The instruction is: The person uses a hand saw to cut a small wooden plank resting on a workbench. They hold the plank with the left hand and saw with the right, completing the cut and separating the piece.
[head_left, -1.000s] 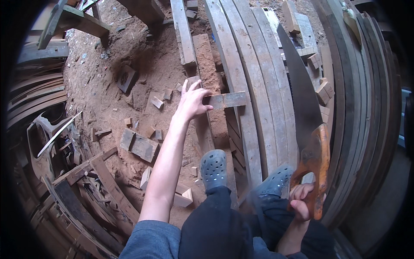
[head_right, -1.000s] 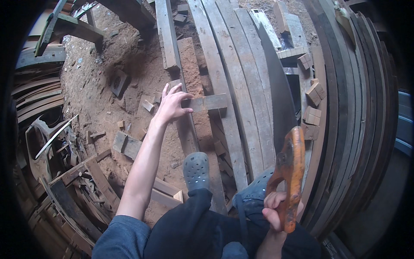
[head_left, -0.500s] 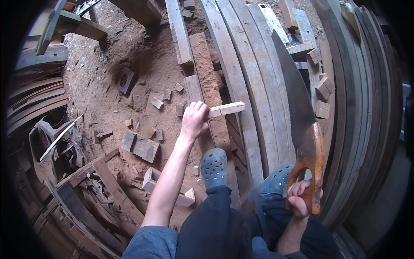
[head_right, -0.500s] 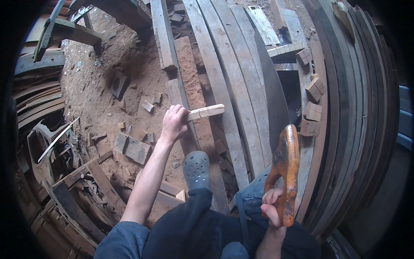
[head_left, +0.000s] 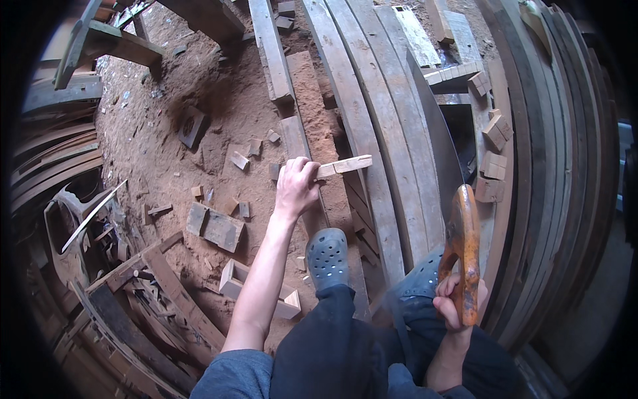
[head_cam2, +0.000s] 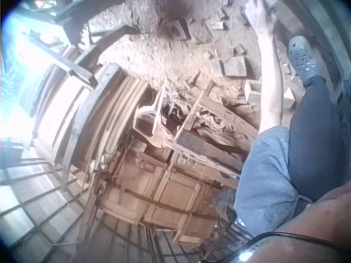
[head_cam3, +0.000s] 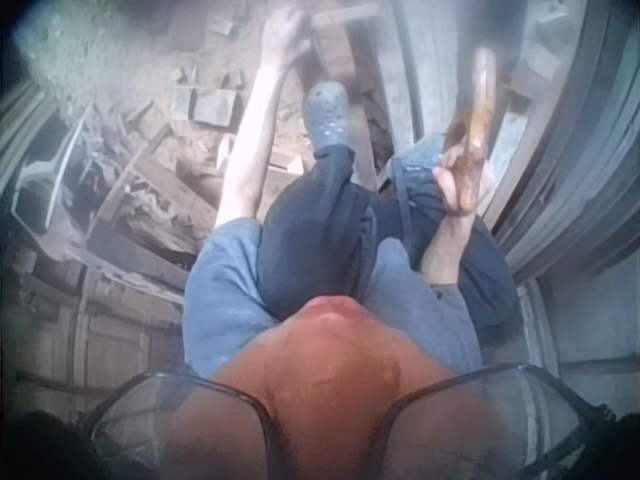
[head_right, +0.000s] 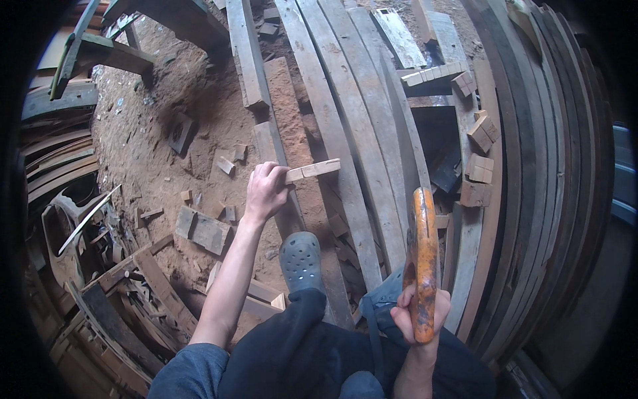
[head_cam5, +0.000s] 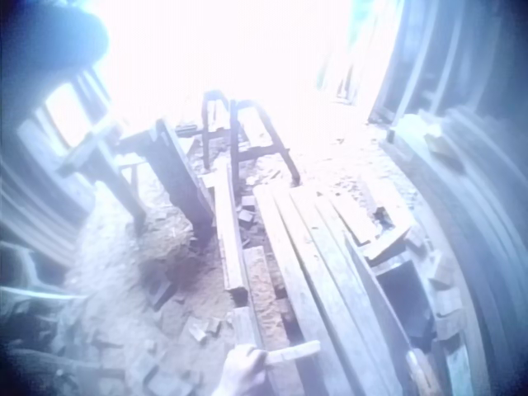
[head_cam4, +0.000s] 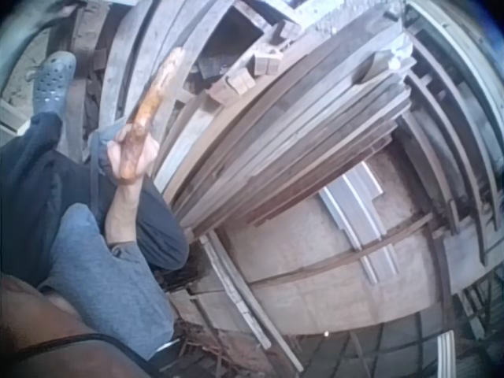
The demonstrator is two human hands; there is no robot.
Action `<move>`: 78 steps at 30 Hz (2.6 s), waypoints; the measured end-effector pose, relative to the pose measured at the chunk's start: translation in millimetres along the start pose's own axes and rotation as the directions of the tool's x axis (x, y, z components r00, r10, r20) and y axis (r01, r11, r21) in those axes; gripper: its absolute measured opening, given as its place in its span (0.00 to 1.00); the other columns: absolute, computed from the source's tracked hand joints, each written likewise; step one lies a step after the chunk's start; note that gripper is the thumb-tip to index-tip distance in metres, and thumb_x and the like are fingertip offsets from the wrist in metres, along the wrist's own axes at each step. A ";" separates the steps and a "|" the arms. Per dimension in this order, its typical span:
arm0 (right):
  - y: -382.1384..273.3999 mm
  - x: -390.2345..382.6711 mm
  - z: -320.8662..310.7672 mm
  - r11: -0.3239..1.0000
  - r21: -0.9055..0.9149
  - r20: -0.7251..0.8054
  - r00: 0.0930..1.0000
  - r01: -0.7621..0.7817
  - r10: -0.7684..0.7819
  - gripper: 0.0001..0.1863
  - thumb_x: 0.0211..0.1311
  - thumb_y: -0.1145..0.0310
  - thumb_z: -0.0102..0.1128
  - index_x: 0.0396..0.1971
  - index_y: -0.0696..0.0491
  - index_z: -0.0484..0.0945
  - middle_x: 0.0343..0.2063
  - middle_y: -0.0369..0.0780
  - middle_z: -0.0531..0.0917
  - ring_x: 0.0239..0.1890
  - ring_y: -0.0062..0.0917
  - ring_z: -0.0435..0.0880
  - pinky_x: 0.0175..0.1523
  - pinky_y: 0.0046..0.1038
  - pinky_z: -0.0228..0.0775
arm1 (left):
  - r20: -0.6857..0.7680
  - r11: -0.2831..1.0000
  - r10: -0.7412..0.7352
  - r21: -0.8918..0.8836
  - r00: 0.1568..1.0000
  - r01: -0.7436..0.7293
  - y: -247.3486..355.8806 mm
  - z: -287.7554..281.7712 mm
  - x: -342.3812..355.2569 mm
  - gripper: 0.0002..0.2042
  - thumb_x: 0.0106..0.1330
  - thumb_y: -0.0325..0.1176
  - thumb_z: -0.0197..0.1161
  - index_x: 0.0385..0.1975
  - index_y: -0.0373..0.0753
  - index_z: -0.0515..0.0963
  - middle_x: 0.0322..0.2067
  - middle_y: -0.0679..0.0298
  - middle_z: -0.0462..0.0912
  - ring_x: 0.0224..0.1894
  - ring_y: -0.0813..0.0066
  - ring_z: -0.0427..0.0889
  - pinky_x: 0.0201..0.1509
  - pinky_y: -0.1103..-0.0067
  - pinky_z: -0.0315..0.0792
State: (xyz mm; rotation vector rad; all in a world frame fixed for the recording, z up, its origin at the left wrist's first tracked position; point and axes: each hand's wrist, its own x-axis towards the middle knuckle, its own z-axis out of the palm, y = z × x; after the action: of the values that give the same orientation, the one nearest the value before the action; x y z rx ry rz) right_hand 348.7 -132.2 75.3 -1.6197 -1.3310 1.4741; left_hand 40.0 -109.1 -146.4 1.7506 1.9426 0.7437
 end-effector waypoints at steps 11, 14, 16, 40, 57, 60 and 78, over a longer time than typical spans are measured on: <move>4.5 0.5 1.6 1.000 -0.022 0.035 0.999 0.012 -0.011 0.09 0.34 0.76 0.62 0.18 0.58 0.70 0.15 0.35 0.72 0.18 0.18 0.72 0.24 0.18 0.63 | -0.095 0.973 0.224 0.087 0.970 -0.215 11.7 -9.3 -3.7 0.14 0.47 0.27 0.65 0.37 0.40 0.77 0.32 0.64 0.76 0.41 0.65 0.75 0.47 0.70 0.67; 6.1 -0.3 1.3 1.000 -0.021 0.049 0.999 -0.002 0.003 0.10 0.34 0.76 0.62 0.19 0.58 0.70 0.16 0.36 0.72 0.19 0.18 0.72 0.25 0.18 0.63 | -0.104 0.957 0.271 0.132 0.957 -0.257 17.0 -6.9 -11.9 0.13 0.49 0.28 0.64 0.37 0.41 0.77 0.32 0.66 0.75 0.41 0.67 0.74 0.48 0.70 0.66; 6.4 -1.2 1.3 1.000 -0.021 0.054 0.999 0.001 0.000 0.10 0.34 0.75 0.62 0.19 0.58 0.70 0.16 0.35 0.72 0.19 0.18 0.71 0.25 0.18 0.63 | -0.049 0.972 0.216 0.107 0.975 -0.209 17.0 -2.7 -15.5 0.13 0.49 0.27 0.64 0.37 0.41 0.77 0.32 0.65 0.75 0.41 0.66 0.74 0.49 0.70 0.66; 4.8 3.1 9.9 0.983 -0.150 0.086 0.992 0.106 -0.094 0.07 0.32 0.77 0.61 0.16 0.58 0.72 0.12 0.35 0.74 0.14 0.18 0.74 0.21 0.20 0.65 | -0.001 0.968 0.218 0.128 0.976 -0.216 5.5 17.2 -40.5 0.17 0.45 0.29 0.65 0.38 0.42 0.74 0.43 0.62 0.73 0.46 0.64 0.72 0.53 0.69 0.64; 3.8 5.2 13.0 0.971 -0.184 0.118 0.984 0.152 -0.132 0.07 0.31 0.77 0.61 0.15 0.58 0.72 0.12 0.36 0.74 0.14 0.19 0.75 0.21 0.20 0.65 | 0.102 0.982 0.133 0.124 0.986 -0.145 13.9 9.3 -27.1 0.27 0.42 0.32 0.69 0.47 0.41 0.74 0.44 0.61 0.73 0.48 0.63 0.71 0.54 0.69 0.64; 3.9 5.6 13.2 0.972 -0.182 0.122 0.984 0.149 -0.128 0.07 0.31 0.77 0.60 0.15 0.58 0.72 0.12 0.36 0.74 0.13 0.20 0.75 0.21 0.20 0.65 | 0.198 0.996 0.076 0.031 0.977 -0.084 12.3 -1.3 -19.3 0.26 0.42 0.37 0.72 0.45 0.39 0.76 0.42 0.61 0.76 0.47 0.62 0.72 0.53 0.69 0.65; 7.3 6.2 12.5 0.970 -0.178 0.137 0.981 0.164 -0.140 0.07 0.31 0.76 0.60 0.14 0.57 0.71 0.11 0.36 0.74 0.13 0.21 0.75 0.21 0.21 0.66 | 0.020 0.981 -0.090 0.173 0.996 0.085 7.3 9.7 -1.6 0.38 0.45 0.41 0.72 0.59 0.38 0.64 0.55 0.54 0.67 0.59 0.57 0.65 0.64 0.66 0.57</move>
State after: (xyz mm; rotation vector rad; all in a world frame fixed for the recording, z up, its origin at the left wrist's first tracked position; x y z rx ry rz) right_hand 338.3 -131.5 63.5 -1.5208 -1.6711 1.4105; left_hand 51.9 -109.2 -149.3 1.7497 2.1043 0.5321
